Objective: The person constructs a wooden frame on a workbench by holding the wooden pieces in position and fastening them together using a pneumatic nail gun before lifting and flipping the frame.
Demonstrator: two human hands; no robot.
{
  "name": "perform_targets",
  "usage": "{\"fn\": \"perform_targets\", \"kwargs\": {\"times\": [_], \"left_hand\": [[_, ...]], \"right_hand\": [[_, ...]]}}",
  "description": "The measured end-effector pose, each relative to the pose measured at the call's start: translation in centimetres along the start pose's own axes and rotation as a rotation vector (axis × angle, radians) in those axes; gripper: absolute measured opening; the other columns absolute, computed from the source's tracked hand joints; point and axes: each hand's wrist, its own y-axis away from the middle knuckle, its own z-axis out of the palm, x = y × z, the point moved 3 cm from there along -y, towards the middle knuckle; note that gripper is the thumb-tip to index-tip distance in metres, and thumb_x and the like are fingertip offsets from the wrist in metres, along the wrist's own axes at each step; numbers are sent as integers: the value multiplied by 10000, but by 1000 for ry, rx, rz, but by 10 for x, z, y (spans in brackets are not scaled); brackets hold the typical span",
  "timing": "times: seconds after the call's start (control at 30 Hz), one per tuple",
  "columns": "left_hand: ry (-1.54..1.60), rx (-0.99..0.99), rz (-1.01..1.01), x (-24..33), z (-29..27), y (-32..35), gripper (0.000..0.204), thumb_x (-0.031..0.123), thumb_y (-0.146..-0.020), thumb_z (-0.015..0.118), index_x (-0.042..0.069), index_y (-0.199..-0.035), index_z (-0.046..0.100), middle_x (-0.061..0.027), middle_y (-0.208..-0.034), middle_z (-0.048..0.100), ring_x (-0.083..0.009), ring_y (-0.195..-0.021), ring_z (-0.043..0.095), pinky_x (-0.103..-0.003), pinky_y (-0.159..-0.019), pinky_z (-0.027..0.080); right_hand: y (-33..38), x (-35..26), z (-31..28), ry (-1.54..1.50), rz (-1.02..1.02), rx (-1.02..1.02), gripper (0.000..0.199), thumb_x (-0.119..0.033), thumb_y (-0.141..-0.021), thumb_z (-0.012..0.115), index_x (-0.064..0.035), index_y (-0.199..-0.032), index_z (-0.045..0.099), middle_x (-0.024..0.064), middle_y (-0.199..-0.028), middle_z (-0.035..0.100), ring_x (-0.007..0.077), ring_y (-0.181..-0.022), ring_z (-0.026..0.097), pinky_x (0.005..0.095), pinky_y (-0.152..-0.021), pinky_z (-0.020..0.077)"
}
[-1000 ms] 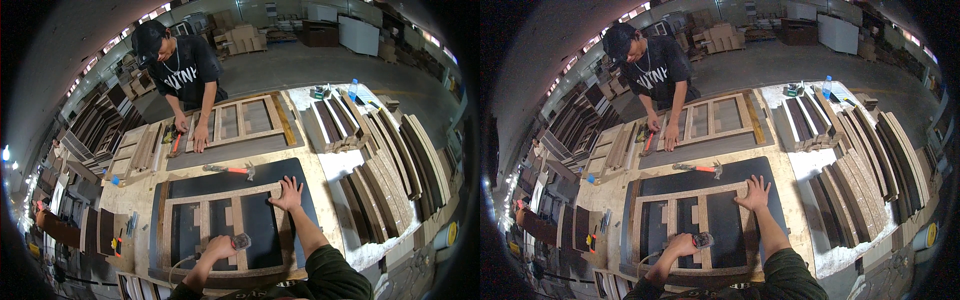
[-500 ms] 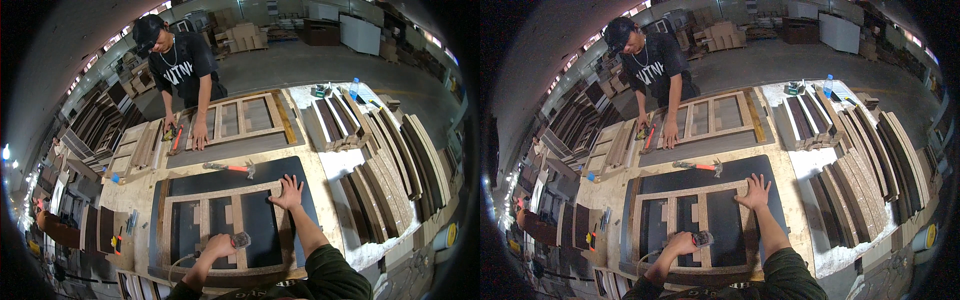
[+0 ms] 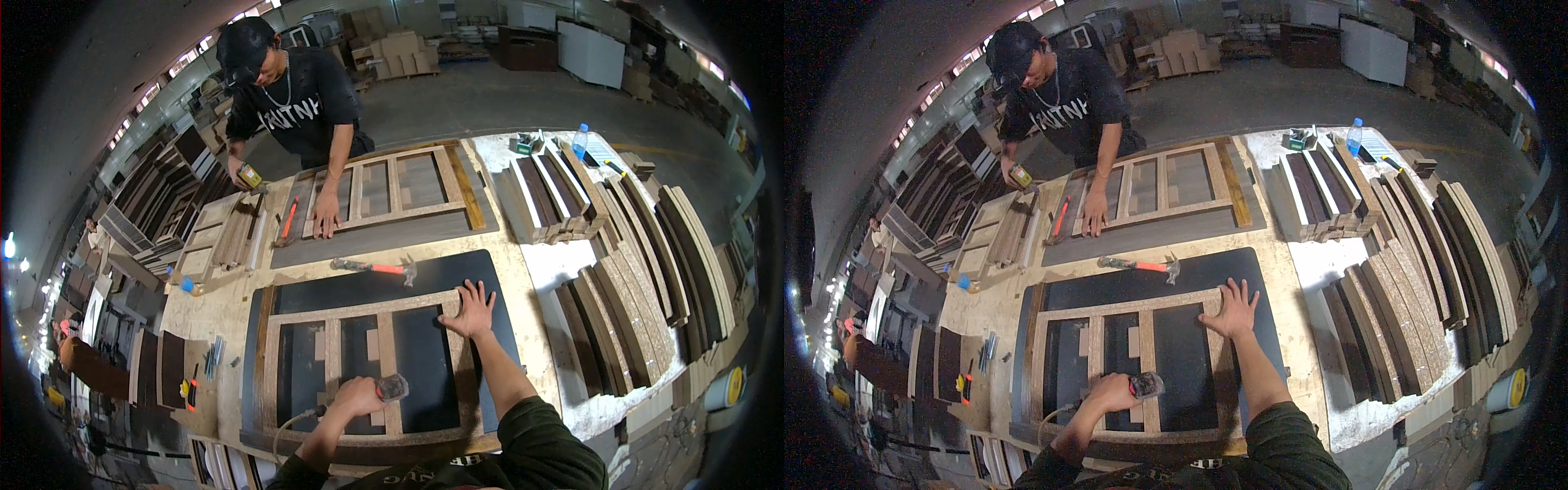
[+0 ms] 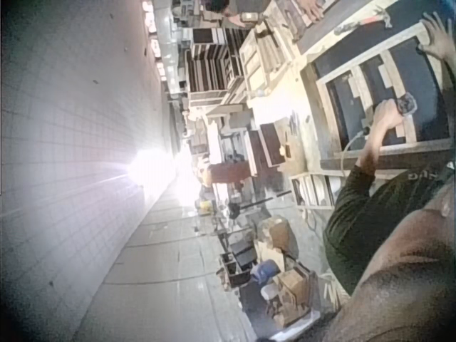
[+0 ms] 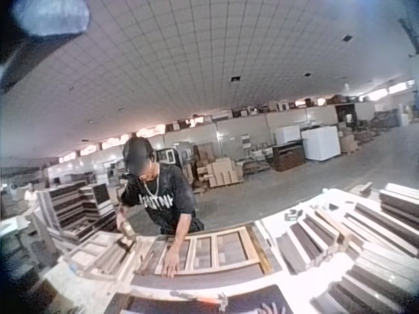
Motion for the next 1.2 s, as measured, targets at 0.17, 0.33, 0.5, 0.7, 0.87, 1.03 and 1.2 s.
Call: {"fn": "perform_targets", "kwargs": {"times": [0.17, 0.33, 0.5, 0.7, 0.87, 1.03, 1.2], "left_hand": [[18, 1, 14, -1, 4, -4, 419, 380, -687, 681, 9, -881, 694, -226, -914, 668, -374, -898, 642, -427, -803, 515], [17, 3, 1, -2, 0, 0, 408, 359, -688, 668, -4, -872, 690, -232, -905, 666, -374, -895, 642, -423, -803, 516], [30, 12, 5, -10, 2, -2, 398, 347, -680, 669, -5, -864, 689, -231, -900, 666, -375, -891, 642, -420, -794, 519], [-19, 30, 62, -1, 9, -14, 419, 379, -678, 688, 1, -859, 698, -254, -902, 657, -384, -889, 645, -434, -784, 523], [25, 82, 0, -24, 18, -14, 524, 466, -602, 758, 32, -891, 703, -210, -856, 678, -353, -877, 655, -423, -766, 520], [-11, 61, -11, -29, 27, -31, 541, 493, -596, 735, 17, -851, 702, -231, -885, 668, -370, -895, 644, -440, -807, 516], [-77, 15, 33, -4, 6, -12, 474, 458, -683, 664, 39, -902, 697, -224, -933, 662, -385, -917, 628, -448, -797, 514]], "right_hand": [[-1, 5, 5, 9, -31, 78, 959, -639, -578, 698, -136, -1350, 433, 55, -1496, 295, 300, -1428, 140, 581, -1130, 42], [-3, 0, 6, 12, -33, 59, 958, -631, -586, 696, -137, -1359, 420, 49, -1500, 288, 298, -1429, 136, 577, -1131, 46], [-3, -9, 3, 17, -10, 7, 959, -613, -599, 698, -146, -1383, 405, 47, -1513, 263, 283, -1441, 96, 547, -1149, 25], [3, 11, -2, 70, -12, 102, 990, -620, -585, 712, -69, -1358, 434, 90, -1468, 329, 320, -1411, 169, 588, -1125, 83], [-1, -3, 16, -55, -108, 112, 919, -628, -624, 677, -104, -1342, 446, 96, -1470, 333, 319, -1416, 162, 592, -1118, 72], [-1, 10, 9, -44, -79, 112, 899, -628, -622, 673, -110, -1329, 471, 88, -1478, 328, 319, -1417, 165, 592, -1120, 84], [2, 7, -6, -14, -25, 121, 925, -621, -554, 723, -147, -1314, 492, 73, -1459, 355, 318, -1406, 190, 599, -1112, 74]]}}
